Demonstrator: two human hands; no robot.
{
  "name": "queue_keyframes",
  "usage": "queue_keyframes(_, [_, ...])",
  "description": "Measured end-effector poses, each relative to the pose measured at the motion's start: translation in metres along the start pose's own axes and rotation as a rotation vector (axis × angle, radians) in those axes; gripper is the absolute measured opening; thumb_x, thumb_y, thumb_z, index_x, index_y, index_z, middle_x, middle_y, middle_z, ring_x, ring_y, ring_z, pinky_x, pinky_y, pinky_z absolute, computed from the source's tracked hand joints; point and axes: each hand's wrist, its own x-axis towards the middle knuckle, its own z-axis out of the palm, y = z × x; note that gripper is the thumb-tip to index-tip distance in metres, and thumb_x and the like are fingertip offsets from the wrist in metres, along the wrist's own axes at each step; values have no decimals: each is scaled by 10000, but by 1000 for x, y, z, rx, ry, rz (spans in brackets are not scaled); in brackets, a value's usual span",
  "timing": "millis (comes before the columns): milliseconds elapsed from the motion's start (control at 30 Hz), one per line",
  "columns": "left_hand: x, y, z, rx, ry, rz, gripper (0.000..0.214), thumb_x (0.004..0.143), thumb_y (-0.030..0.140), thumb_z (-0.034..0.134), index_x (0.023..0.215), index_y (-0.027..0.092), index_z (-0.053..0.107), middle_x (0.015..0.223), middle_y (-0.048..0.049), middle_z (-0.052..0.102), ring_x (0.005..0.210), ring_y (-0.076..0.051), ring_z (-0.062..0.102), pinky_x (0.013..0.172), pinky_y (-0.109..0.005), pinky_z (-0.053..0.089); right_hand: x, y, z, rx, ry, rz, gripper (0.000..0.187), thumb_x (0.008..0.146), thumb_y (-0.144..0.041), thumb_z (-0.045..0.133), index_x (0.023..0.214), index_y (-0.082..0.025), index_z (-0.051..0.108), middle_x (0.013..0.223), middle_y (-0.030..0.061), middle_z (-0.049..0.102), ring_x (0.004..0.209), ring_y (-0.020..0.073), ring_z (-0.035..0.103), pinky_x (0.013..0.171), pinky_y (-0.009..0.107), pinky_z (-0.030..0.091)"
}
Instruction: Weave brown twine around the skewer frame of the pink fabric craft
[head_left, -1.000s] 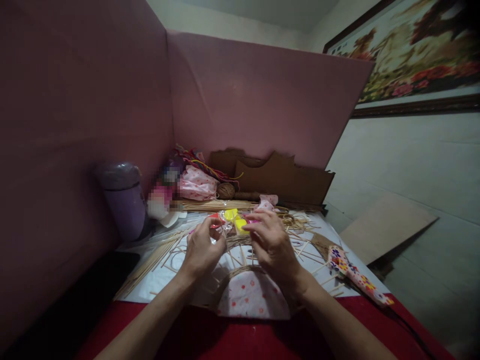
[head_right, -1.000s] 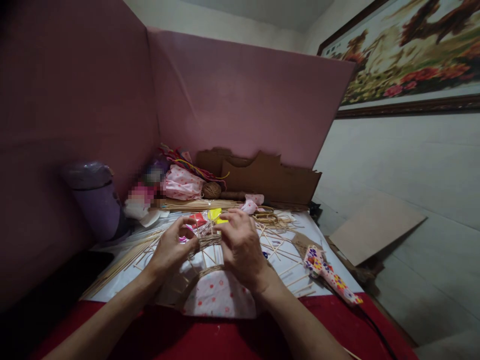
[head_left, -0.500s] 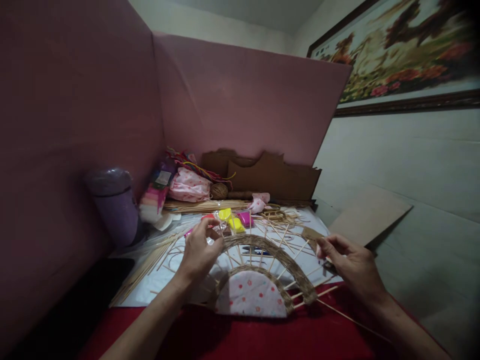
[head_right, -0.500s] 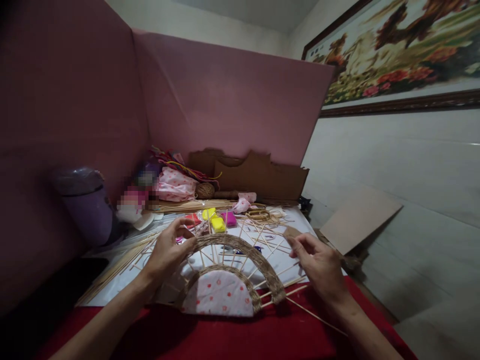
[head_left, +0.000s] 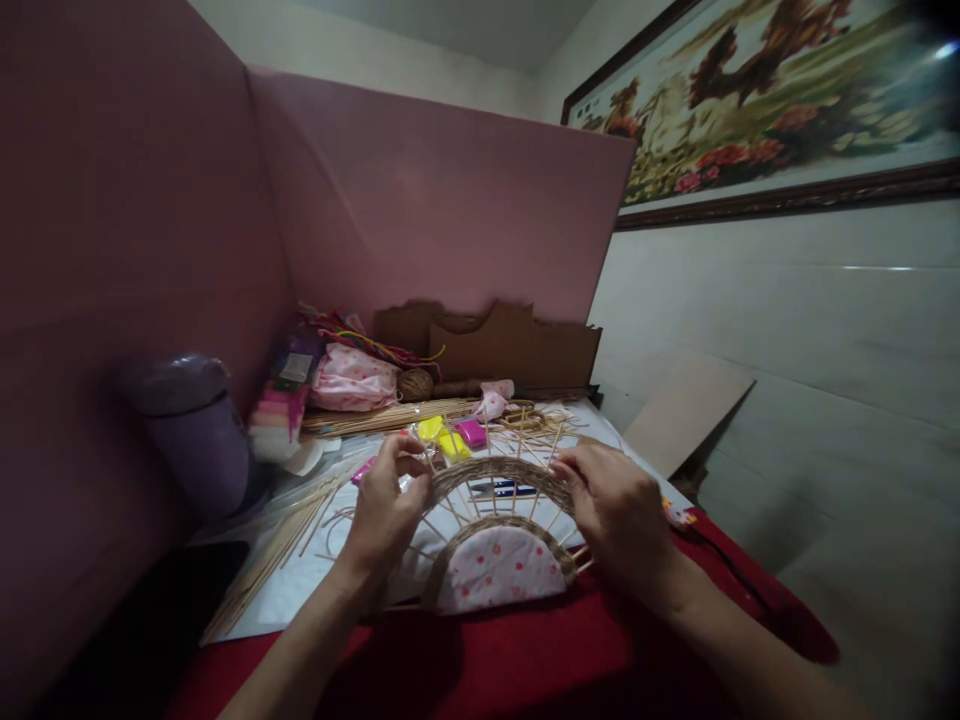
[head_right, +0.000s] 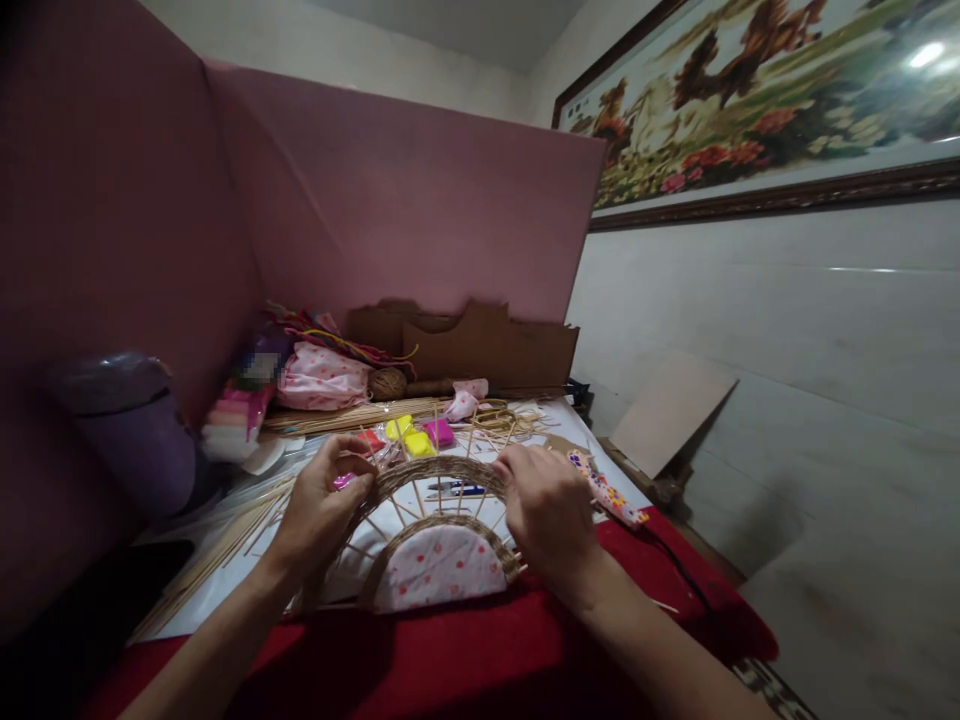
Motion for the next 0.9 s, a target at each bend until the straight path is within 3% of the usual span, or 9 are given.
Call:
queue_keyframes(267, [-2,3,-1,5,16,7,232,686,123,482,898,212,449,701,30,605,630,-143,556,589,-245,408,14,-34,20,225,-6,-93,216,813,-92,486,1009,-165,541,1003,87,594,1007,234,484,879,378,392])
queue_keyframes(633, [-5,5,0,21,19,106,188,744,136,484,908,219,444,708,29,596,675,-156,584,640,-281,427,18,-30,31,109,31,-58,179,788,-139,519,967,-145,520,1172,162,510,1154,289,410,986,498,326])
queue_keyframes(800, [-6,1,2,130,105,269,193,751,114,488,920,207,478,787,-14,619,758,-190,599,699,-336,436,19,-30,29,197,15,-80,196,723,-51,501,873,-179,498,1000,92,572,1021,234,489,1026,502,288])
queue_keyframes(900, [-6,-1,2,271,202,425,206,766,105,497,950,200,497,807,-34,624,781,-211,581,731,-384,418,20,-32,25,227,71,-75,229,693,-27,490,853,-190,486,877,50,569,905,206,518,1012,510,303])
